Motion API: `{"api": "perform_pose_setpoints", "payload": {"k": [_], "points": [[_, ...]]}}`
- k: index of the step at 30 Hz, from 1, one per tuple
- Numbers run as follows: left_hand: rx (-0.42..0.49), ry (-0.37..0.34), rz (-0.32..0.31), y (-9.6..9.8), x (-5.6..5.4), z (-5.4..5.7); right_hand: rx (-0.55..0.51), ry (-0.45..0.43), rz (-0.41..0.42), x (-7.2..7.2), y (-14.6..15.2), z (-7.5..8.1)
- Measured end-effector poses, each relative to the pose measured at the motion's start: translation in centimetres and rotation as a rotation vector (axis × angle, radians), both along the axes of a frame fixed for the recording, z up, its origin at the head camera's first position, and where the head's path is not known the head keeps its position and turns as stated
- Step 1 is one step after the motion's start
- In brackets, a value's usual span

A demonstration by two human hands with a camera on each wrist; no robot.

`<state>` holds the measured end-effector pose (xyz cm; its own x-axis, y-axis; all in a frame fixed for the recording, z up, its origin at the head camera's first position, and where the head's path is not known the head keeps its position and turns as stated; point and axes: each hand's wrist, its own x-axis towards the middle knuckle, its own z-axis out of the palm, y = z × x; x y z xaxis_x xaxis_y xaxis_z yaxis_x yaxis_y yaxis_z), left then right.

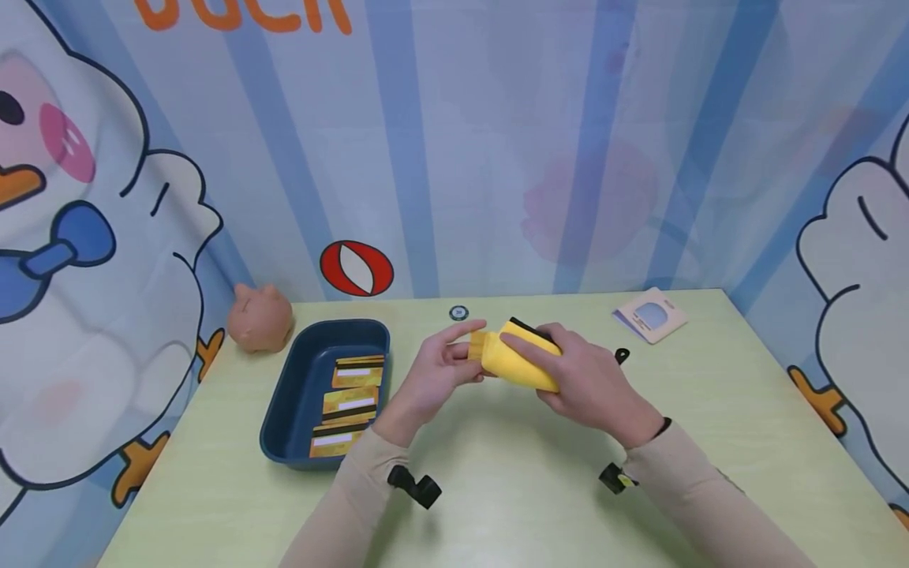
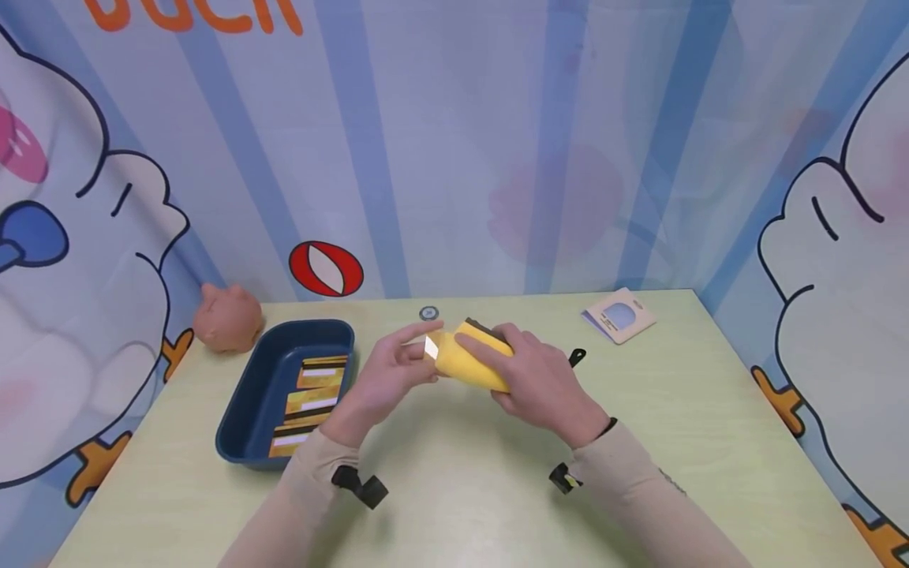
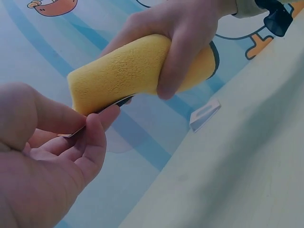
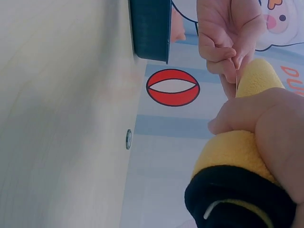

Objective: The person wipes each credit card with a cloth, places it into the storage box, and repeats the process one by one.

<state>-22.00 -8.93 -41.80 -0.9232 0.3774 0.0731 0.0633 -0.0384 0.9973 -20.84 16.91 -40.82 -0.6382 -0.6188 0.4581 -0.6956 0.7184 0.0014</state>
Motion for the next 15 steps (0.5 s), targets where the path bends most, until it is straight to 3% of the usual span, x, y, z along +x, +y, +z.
{"api": "perform_pose_setpoints", "payload": {"k": [15], "points": [[0.051,-0.037,0.062,-0.87,0.65,0.79,-0.021,-0.007,-0.027,-0.21,0.83,-0.09]]}}
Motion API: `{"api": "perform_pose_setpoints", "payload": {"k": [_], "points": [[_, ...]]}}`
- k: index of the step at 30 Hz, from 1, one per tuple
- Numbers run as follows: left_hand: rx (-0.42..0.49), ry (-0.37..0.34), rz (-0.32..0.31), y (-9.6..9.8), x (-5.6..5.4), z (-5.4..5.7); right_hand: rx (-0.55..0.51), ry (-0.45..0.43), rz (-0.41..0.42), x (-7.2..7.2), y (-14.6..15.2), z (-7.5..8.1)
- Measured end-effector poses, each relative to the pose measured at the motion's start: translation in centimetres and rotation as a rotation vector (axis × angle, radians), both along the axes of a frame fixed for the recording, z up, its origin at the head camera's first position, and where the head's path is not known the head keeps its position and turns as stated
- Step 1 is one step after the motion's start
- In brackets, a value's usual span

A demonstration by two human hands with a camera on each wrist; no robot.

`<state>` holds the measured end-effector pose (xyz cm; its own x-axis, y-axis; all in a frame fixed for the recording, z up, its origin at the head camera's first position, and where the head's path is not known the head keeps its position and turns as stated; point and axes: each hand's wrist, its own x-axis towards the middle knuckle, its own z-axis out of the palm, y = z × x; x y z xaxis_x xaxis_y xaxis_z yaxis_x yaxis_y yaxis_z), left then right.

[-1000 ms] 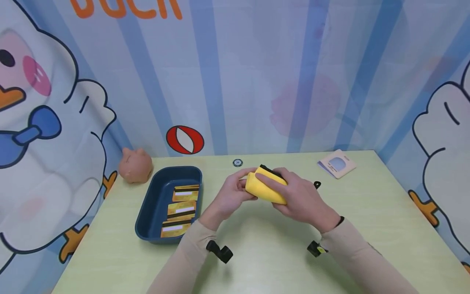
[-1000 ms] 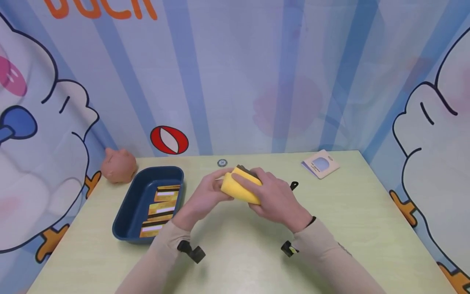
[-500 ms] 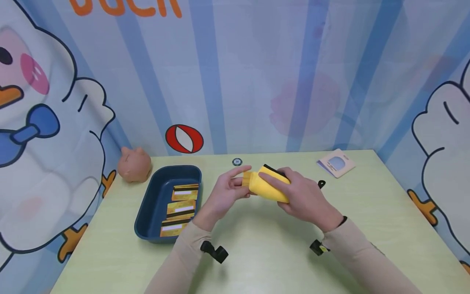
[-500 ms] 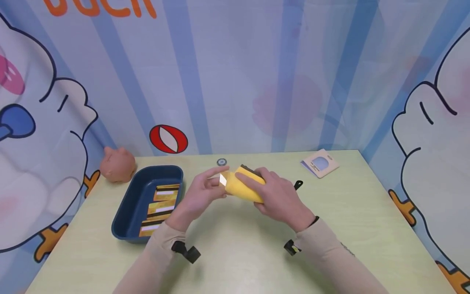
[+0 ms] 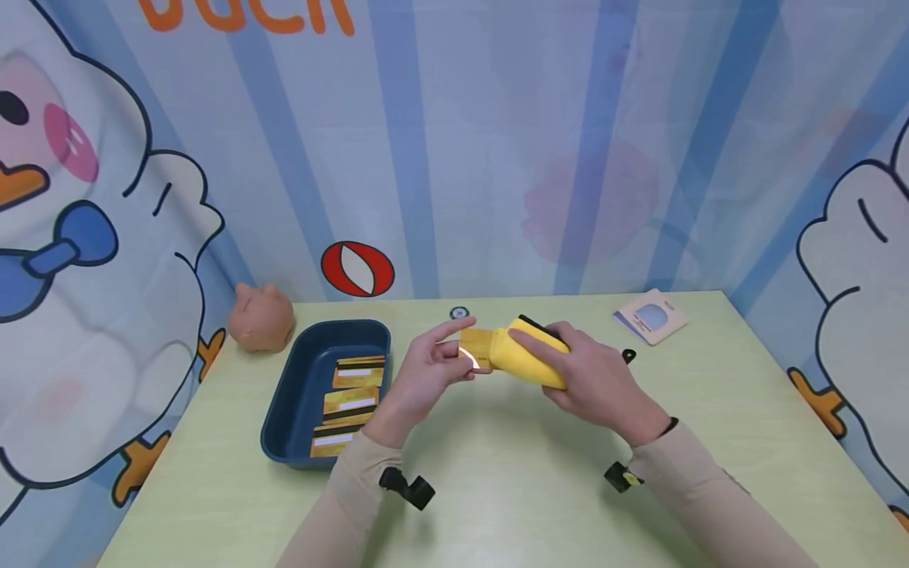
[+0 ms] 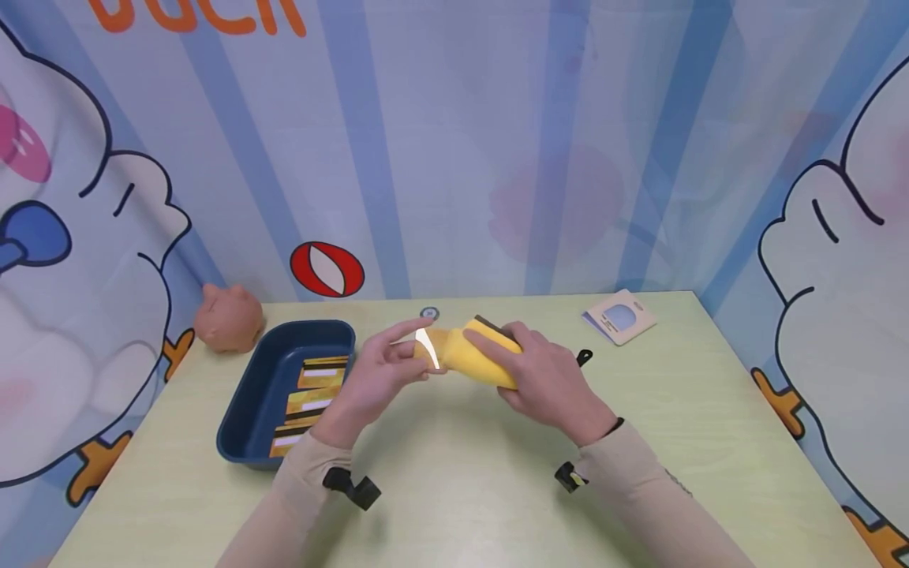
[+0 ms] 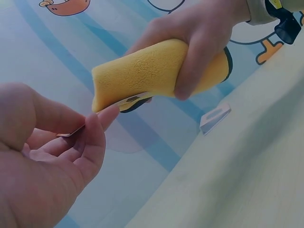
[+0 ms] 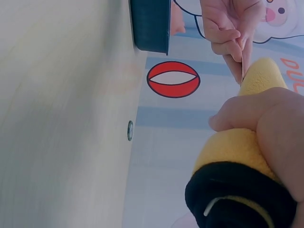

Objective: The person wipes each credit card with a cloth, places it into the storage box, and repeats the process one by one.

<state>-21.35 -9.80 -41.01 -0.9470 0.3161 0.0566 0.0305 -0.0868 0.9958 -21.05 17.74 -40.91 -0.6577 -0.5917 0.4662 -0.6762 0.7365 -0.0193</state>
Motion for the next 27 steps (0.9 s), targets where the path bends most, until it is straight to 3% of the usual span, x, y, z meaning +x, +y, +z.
{"api": "perform_pose_setpoints", "payload": {"k": [15,27], "points": [[0.036,-0.005,0.015,-0.8,0.3,0.1,-0.025,-0.064,-0.025,-0.2,1.2,-0.3],[0.028,-0.03,0.02,-1.2,0.2,-0.2,-0.112,-0.177,-0.046,-0.1,1.7,-0.7]]}}
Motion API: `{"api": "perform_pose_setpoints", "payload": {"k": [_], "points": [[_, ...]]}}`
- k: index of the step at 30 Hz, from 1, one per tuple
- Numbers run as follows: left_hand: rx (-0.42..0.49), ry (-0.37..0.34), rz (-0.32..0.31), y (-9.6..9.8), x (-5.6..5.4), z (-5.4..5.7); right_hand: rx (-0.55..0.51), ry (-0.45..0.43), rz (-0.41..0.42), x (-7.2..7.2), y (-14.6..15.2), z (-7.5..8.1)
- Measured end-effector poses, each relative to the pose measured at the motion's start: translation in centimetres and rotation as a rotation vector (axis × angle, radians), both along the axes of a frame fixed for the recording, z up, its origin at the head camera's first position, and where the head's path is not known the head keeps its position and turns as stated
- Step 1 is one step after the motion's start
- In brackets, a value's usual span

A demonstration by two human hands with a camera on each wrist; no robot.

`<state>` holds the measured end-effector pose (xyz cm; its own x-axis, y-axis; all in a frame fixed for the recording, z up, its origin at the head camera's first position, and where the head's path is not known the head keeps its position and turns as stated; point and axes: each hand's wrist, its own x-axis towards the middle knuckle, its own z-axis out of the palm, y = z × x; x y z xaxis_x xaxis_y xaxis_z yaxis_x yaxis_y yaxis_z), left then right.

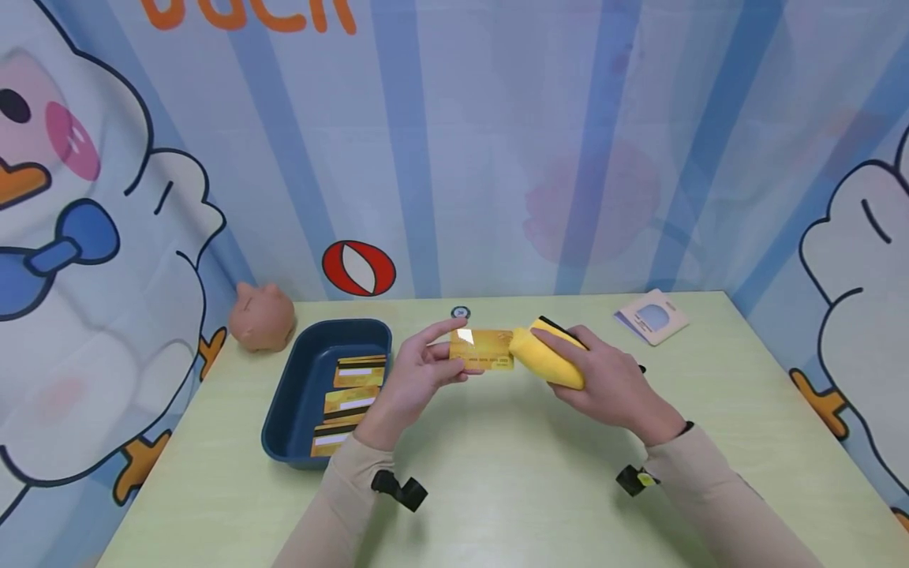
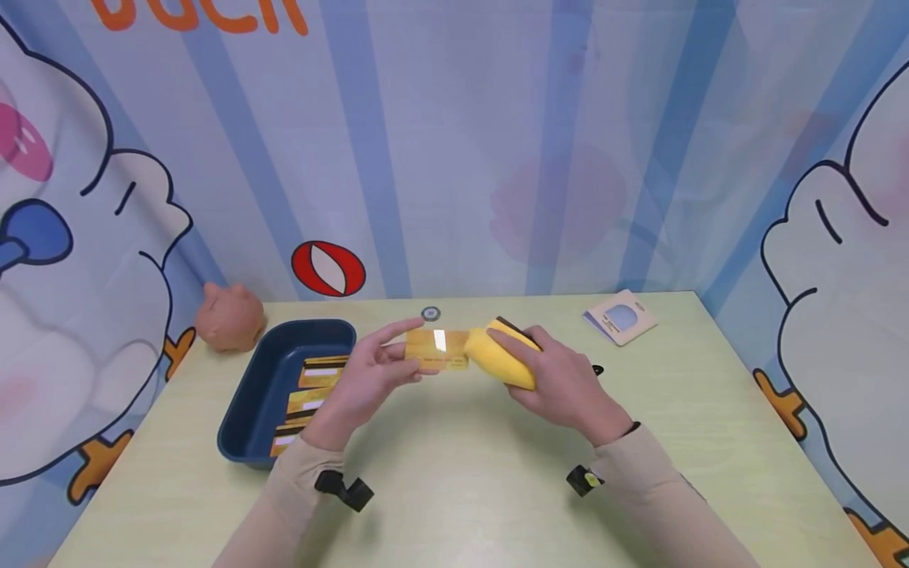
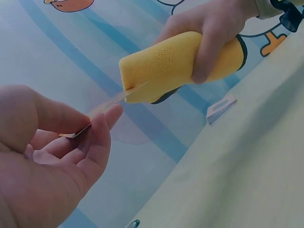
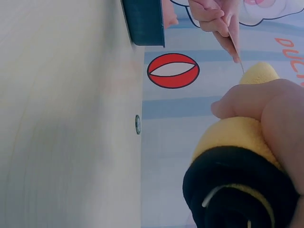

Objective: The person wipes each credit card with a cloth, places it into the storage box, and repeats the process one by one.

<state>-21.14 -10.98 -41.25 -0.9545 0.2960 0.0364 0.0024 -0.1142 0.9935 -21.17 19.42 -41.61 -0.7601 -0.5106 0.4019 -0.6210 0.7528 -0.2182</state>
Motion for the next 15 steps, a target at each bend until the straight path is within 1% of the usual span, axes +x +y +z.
{"api": "perform_pose_setpoints", "payload": {"k": [6,12,15], "points": [[-0.032,-0.017,-0.019,-0.1,-0.2,-0.7,-0.049,-0.062,-0.008,-0.1,0.2,-0.3],[-0.116,0.003,0.028,0.2,-0.3,-1.0,-0.083,-0.102,-0.007,0.0,0.2,-0.3],[-0.163,0.021,0.036,0.4,-0.2,-1.2,-0.098,-0.109,0.001,0.0,0.1,-0.1]]}}
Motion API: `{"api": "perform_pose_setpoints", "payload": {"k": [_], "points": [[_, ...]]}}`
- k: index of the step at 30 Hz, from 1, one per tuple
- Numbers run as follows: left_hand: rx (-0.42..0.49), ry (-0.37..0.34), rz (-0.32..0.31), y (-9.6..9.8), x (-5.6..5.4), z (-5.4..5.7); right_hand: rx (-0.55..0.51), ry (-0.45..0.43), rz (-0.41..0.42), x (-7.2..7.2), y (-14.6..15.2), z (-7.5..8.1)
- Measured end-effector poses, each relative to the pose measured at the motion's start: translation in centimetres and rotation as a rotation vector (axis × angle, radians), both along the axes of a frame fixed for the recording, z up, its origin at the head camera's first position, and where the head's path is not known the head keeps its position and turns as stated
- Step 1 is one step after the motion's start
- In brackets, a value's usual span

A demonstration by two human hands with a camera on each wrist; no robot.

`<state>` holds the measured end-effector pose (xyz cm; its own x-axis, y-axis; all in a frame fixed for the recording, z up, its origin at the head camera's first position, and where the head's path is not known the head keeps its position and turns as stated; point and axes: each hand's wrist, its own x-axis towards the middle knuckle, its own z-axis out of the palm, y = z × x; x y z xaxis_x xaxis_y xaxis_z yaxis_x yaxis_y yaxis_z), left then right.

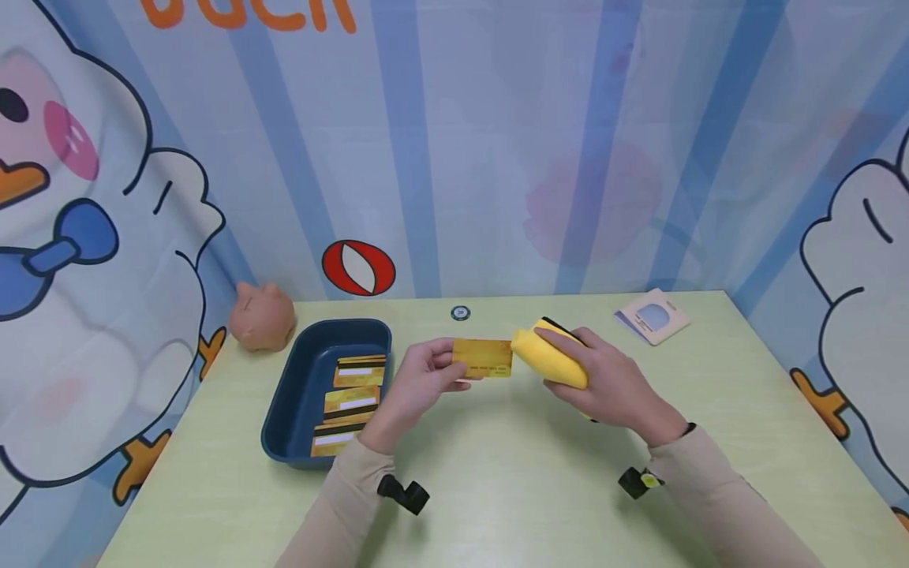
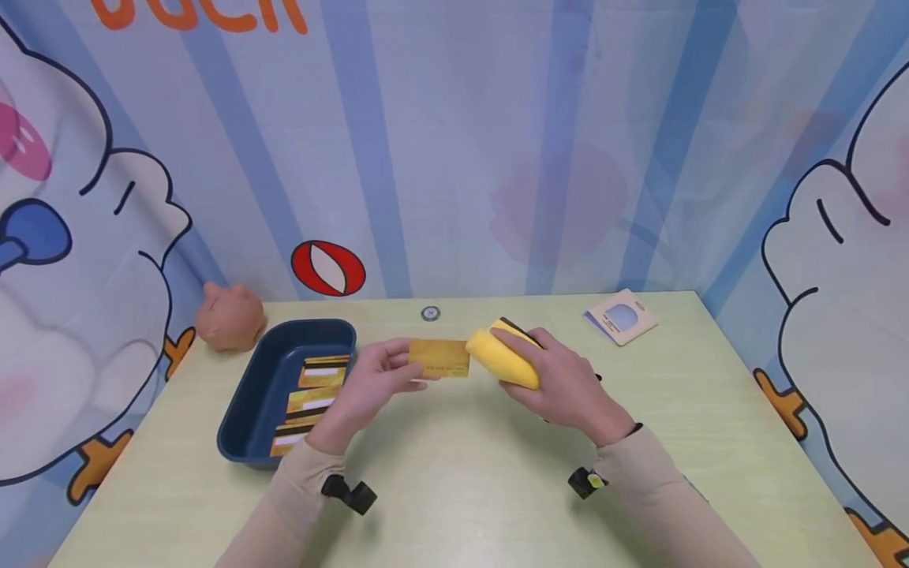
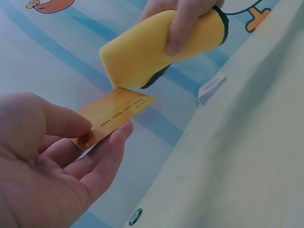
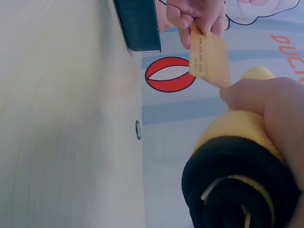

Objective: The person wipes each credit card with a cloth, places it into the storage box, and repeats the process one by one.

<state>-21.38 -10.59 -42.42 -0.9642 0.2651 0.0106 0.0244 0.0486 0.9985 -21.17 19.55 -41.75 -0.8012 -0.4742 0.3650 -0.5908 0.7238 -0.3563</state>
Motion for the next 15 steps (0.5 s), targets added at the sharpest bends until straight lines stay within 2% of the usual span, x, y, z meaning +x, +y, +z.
{"api": "perform_pose_setpoints", "payload": {"k": [10,15], "points": [[-0.09,0.068,0.036,0.8,0.1,-0.5,-0.023,0.019,0.016,0.1,-0.1,0.2],[-0.083,0.072,0.036,1.1,0.3,-0.5,-0.024,0.021,0.018,0.3,-0.2,0.5]]}}
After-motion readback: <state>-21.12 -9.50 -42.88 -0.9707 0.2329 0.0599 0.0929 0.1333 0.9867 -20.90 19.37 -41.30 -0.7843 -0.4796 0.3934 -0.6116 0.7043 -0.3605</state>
